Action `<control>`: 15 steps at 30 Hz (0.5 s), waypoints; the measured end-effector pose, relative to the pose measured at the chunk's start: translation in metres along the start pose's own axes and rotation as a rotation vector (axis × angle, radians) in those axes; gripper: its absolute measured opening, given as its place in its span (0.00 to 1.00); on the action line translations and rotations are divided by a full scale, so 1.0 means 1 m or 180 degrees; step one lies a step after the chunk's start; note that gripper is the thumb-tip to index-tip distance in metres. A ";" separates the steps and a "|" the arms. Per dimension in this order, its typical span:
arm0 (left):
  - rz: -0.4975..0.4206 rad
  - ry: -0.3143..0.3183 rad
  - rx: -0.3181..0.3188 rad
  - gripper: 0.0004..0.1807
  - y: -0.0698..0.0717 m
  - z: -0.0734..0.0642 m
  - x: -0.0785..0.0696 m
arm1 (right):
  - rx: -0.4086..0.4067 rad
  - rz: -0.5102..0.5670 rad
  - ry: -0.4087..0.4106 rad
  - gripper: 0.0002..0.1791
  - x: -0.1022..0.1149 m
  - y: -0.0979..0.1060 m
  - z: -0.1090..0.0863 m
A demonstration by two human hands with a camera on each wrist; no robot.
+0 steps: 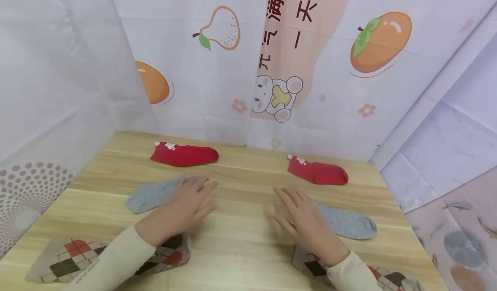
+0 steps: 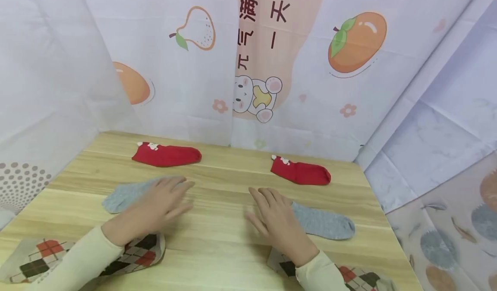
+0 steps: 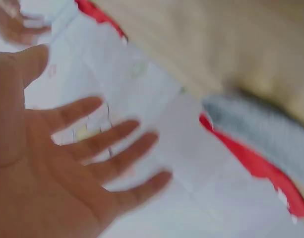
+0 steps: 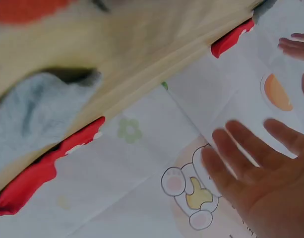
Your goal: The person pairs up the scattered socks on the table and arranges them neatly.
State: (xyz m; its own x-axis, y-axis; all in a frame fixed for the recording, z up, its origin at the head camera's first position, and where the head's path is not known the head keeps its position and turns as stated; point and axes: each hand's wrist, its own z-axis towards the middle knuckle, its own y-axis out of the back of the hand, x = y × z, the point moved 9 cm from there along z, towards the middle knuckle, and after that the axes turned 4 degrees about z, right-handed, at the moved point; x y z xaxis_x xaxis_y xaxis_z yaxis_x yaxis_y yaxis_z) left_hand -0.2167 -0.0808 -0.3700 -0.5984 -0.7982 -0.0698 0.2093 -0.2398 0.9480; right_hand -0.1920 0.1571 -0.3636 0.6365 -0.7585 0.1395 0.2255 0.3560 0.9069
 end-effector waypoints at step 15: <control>-0.0019 0.0052 -0.0266 0.17 0.052 -0.001 0.073 | 0.0351 0.0216 0.0131 0.33 0.002 -0.007 0.043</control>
State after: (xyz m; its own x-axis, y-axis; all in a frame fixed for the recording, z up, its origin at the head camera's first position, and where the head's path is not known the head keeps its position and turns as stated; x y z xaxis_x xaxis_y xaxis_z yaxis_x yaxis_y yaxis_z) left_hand -0.2486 -0.1519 -0.3265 -0.5873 -0.8053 -0.0811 0.2699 -0.2893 0.9184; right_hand -0.2247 0.1295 -0.3528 0.6777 -0.7110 0.1876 0.0999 0.3418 0.9345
